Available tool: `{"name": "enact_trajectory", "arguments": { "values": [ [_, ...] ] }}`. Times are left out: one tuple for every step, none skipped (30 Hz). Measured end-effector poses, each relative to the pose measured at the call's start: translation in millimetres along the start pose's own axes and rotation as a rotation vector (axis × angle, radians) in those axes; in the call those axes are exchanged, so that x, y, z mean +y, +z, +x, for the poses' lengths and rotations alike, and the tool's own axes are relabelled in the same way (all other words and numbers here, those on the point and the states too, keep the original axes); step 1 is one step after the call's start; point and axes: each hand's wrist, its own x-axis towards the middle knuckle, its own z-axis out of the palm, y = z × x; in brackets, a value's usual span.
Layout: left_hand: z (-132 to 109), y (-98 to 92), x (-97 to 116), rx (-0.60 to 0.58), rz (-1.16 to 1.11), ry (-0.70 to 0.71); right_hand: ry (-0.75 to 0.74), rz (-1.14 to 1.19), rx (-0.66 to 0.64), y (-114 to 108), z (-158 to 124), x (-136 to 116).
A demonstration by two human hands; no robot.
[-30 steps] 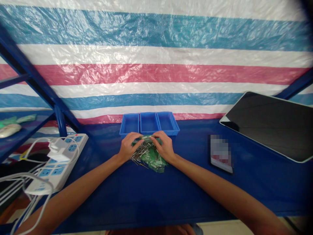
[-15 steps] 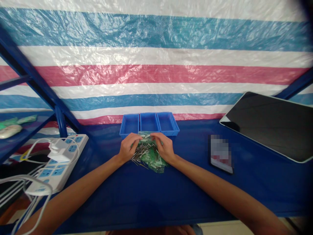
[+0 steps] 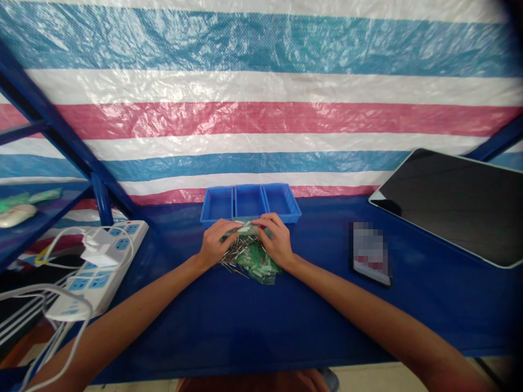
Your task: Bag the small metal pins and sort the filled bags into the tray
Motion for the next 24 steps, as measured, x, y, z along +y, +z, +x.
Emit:
{"name": "enact_trajectory", "arguments": {
  "values": [
    [0.2,-0.1,0.1,0.002,0.009,-0.004,0.000,-0.005,0.005,-0.1,0.3,-0.8],
    [0.4,-0.4,0.2,0.003,0.021,-0.007,-0.002,-0.008,0.011,0.0,0.6,-1.5],
    [0.7,-0.7,0.4,0.006,0.037,-0.010,-0.002,-0.009,0.016,0.1,0.8,-2.1],
    [1.0,-1.0,0.6,0.011,0.054,-0.012,-0.003,-0.009,0.018,0.3,0.9,-2.4],
    [1.3,-1.3,0.9,0.017,0.070,-0.013,-0.003,-0.009,0.018,0.4,0.9,-2.7],
    [1.6,-1.4,1.1,0.023,0.082,-0.012,-0.002,-0.008,0.017,0.5,0.9,-2.9],
    [1.7,-1.5,1.4,0.028,0.089,-0.009,0.001,-0.007,0.011,0.5,0.8,-3.1],
    [1.8,-1.4,1.5,0.027,0.089,-0.005,0.008,-0.007,0.001,0.3,0.6,-3.2],
    [1.6,-1.1,1.6,0.023,0.082,-0.002,0.016,-0.006,-0.010,0.1,0.5,-3.3],
    [1.3,-0.9,1.5,0.022,0.074,-0.001,0.025,-0.006,-0.021,-0.1,0.3,-3.3],
    [0.9,-0.6,1.3,0.026,0.067,-0.004,0.031,-0.005,-0.033,-0.4,0.3,-3.3],
    [0.2,-0.4,0.9,0.034,0.062,-0.011,0.035,-0.005,-0.046,-0.5,0.3,-3.2],
    [-0.6,-0.2,0.3,0.045,0.059,-0.020,0.033,-0.006,-0.059,-0.6,0.3,-2.9],
    [-1.4,-0.1,-0.4,0.056,0.055,-0.029,0.027,-0.009,-0.070,-0.6,0.5,-2.5],
    [-2.3,0.0,-1.1,0.068,0.053,-0.037,0.018,-0.015,-0.083,-0.5,0.7,-2.0],
    [-3.1,0.0,-1.8,0.077,0.050,-0.042,0.006,-0.025,-0.098,-0.3,1.1,-1.4],
    [-3.9,0.1,-2.4,0.088,0.047,-0.046,-0.008,-0.035,-0.115,0.0,1.4,-0.7],
    [-4.5,0.1,-2.8,0.101,0.044,-0.051,-0.022,-0.044,-0.134,0.2,1.8,-0.2],
    [-5.0,0.3,-3.0,0.115,0.043,-0.057,-0.038,-0.050,-0.149,0.5,2.1,0.3],
    [-5.3,0.4,-2.9,0.128,0.045,-0.064,-0.051,-0.053,-0.160,0.6,2.4,0.6],
    [-5.5,0.7,-2.7,0.137,0.050,-0.071,-0.058,-0.052,-0.163,0.8,2.4,0.9],
    [-5.6,0.9,-2.3,0.139,0.056,-0.078,-0.056,-0.051,-0.157,0.9,2.3,1.0],
    [-5.6,1.3,-1.9,0.133,0.065,-0.082,-0.046,-0.049,-0.145,0.9,2.0,1.2],
    [-5.4,1.6,-1.4,0.123,0.076,-0.085,-0.029,-0.049,-0.130,1.0,1.6,1.4]
  ]
}}
